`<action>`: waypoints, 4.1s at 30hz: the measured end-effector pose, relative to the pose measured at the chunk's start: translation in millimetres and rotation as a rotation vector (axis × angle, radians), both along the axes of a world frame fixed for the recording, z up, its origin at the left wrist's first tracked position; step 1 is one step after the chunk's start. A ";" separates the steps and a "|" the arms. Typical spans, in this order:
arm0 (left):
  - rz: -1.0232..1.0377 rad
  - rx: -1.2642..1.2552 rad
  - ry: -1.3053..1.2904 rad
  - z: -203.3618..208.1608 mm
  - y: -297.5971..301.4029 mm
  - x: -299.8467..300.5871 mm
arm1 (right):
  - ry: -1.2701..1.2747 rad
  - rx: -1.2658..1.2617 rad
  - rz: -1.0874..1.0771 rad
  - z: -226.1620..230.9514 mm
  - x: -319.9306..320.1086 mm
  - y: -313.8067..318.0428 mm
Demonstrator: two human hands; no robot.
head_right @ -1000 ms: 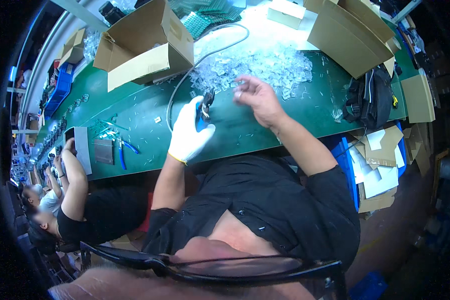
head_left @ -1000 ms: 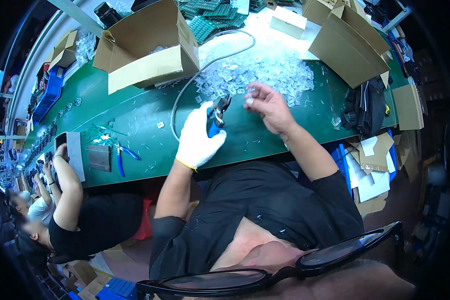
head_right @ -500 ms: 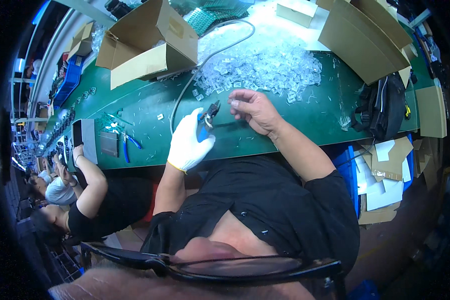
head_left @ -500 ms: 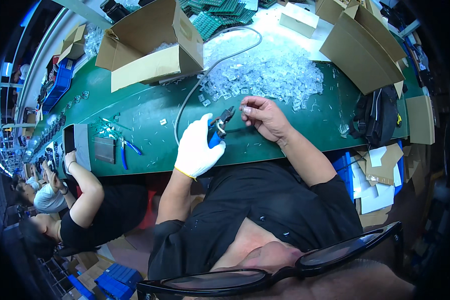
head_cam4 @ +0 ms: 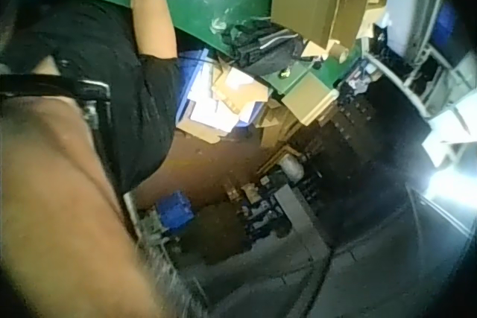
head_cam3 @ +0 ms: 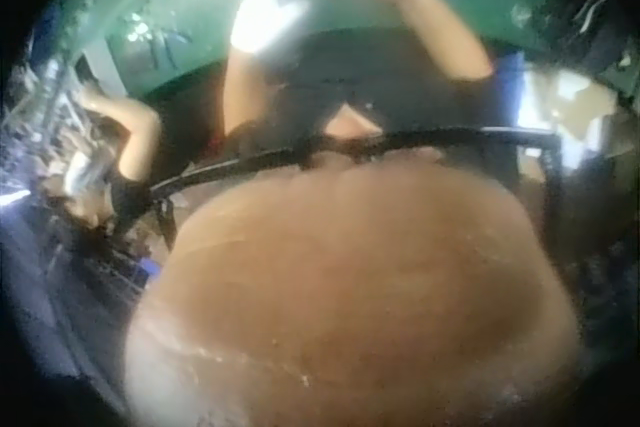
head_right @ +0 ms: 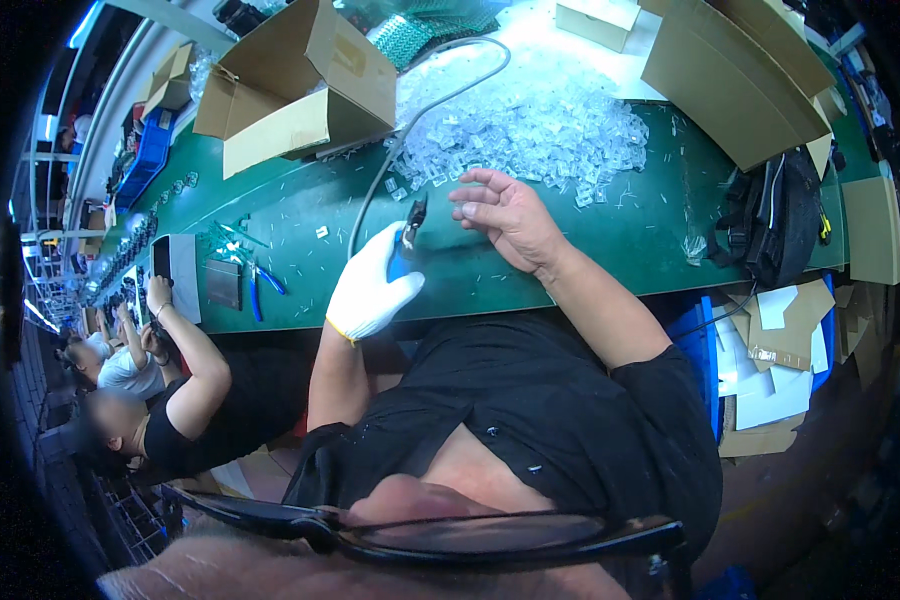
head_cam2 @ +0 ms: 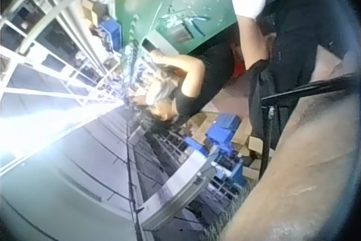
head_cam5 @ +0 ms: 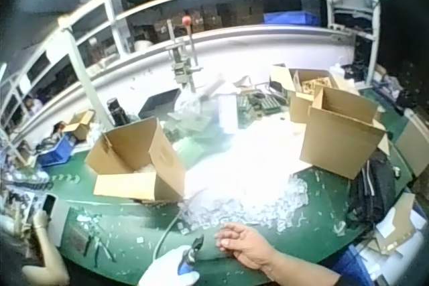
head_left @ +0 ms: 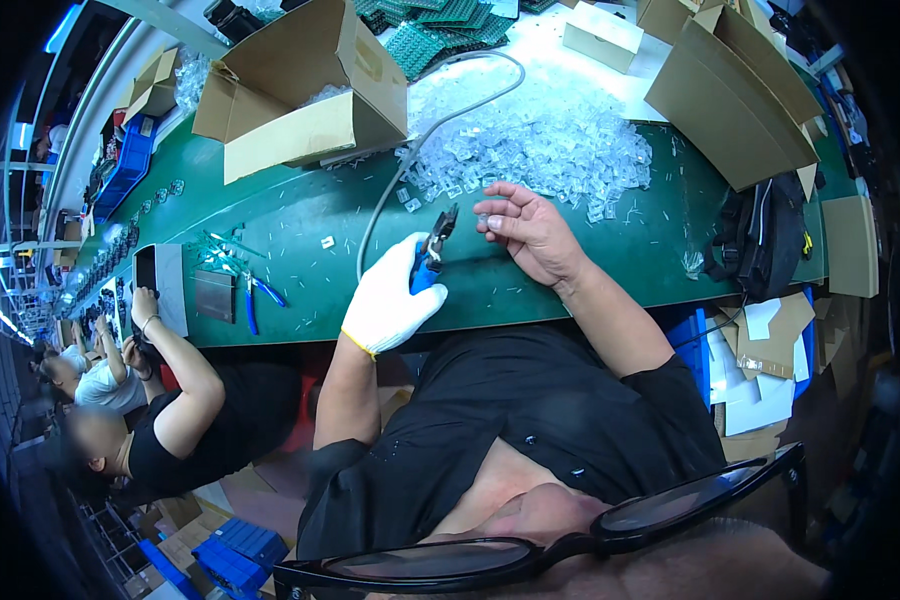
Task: The person trims small components one at a time using pliers and moves trimmed parts into a cardboard box.
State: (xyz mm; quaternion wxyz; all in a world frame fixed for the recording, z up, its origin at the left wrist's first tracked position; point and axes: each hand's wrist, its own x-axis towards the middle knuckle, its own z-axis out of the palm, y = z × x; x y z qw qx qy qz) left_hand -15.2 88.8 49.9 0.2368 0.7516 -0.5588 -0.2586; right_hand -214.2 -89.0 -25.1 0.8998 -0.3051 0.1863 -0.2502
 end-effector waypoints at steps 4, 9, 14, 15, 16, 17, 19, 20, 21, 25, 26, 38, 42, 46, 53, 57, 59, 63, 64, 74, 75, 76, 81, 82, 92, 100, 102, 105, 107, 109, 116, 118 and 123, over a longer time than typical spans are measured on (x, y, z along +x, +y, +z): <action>0.033 0.149 0.472 -1.1 11.0 3.1 | 0.049 -0.082 -0.066 10.7 3.1 4.8; -0.064 0.202 0.410 -2.4 4.3 0.7 | 0.067 -0.191 -0.081 -1.6 3.6 12.8; -0.097 0.241 0.377 6.9 0.3 -0.8 | 0.032 -0.197 -0.161 -6.2 4.8 12.3; -0.092 0.241 0.354 6.9 1.0 -1.2 | 0.021 -0.199 -0.179 -6.9 4.2 11.6; -0.087 0.241 0.330 7.9 0.6 -1.9 | 0.021 -0.200 -0.182 -6.2 4.0 11.4; -0.089 0.241 0.329 11.5 -1.0 -3.0 | 0.015 -0.199 -0.175 -4.9 3.9 11.6; -0.116 0.294 0.303 24.1 -5.6 -6.9 | 0.008 -0.199 -0.169 -3.7 3.0 11.3; -0.117 0.294 0.302 24.0 -6.4 -7.2 | 0.024 -0.194 -0.166 -3.5 2.2 10.8; -0.117 0.294 0.301 24.0 -6.5 -7.6 | 0.040 -0.188 -0.162 -3.0 1.4 10.5; -0.118 0.297 0.305 24.2 -6.6 -7.3 | 0.058 -0.172 -0.139 0.6 -1.6 7.6; -0.117 0.296 0.305 25.4 -6.5 -8.1 | 0.072 -0.171 -0.124 1.9 -2.8 7.4; -0.052 0.218 0.265 26.4 -0.4 -16.9 | 0.096 -0.155 -0.081 0.1 -3.9 6.7; -0.035 0.279 0.202 22.0 0.4 -19.7 | 0.092 -0.151 -0.079 0.9 -4.0 7.0; -0.015 0.253 0.194 20.4 2.0 -18.9 | 0.103 -0.138 -0.050 4.6 -3.0 6.9; -0.025 0.259 0.221 19.3 3.8 -14.3 | 0.039 -0.104 -0.032 2.1 -3.5 6.5; -0.030 0.219 0.228 20.4 5.5 -13.6 | 0.040 -0.095 -0.019 3.5 -3.0 6.1; -0.030 0.210 0.231 19.5 4.6 -14.9 | 0.050 -0.095 -0.019 2.3 -3.8 5.3; -0.012 0.245 0.189 16.8 3.3 -14.9 | 0.047 -0.083 -0.029 0.6 -2.8 5.1; -0.009 0.256 0.191 16.7 3.2 -14.6 | 0.049 -0.084 -0.027 0.5 -3.0 5.0; -0.019 0.236 0.194 16.8 4.7 -13.9 | 0.025 -0.057 -0.017 1.3 -3.1 5.0; -0.024 0.232 0.190 16.8 4.5 -14.0 | 0.010 -0.042 -0.010 1.7 -3.6 4.7; -0.029 0.228 0.185 17.0 4.3 -14.2 | 0.010 -0.043 -0.011 1.7 -3.8 4.6; -0.031 0.240 0.146 20.6 2.6 -14.1 | 0.060 -0.074 -0.001 1.9 -3.5 4.8; -0.043 0.263 0.134 21.2 2.6 -13.3 | 0.060 -0.073 -0.002 1.7 -3.6 4.9; -0.077 0.224 0.158 2.5 7.5 -5.1 | 0.099 -0.111 -0.011 -3.0 -2.3 5.6; 0.049 0.123 0.894 -23.7 14.8 21.5 | 0.146 -0.109 -0.053 -5.6 2.0 5.5; 0.081 0.151 0.976 -29.1 16.4 28.8 | 0.327 -0.353 -0.049 -7.6 4.7 8.0; 0.113 0.029 1.185 -40.2 19.3 31.6 | 0.600 -0.992 -0.001 -10.9 8.9 24.7; 0.118 0.025 1.178 -41.9 21.0 31.6 | 0.582 -1.304 -0.045 -1.5 12.8 31.7; 0.117 0.022 1.172 -42.7 21.7 31.5 | 0.563 -1.408 -0.089 3.4 12.4 32.1; 0.111 0.053 1.121 -35.3 23.1 28.3 | 0.838 -1.536 -0.399 2.3 7.9 0.4; 0.113 0.076 1.099 -32.7 21.9 27.3 | 0.905 -1.601 -0.457 -2.4 8.6 -3.1; 0.060 0.084 1.024 -28.0 21.4 25.9 | 0.929 -1.624 -0.440 -3.1 4.9 -4.8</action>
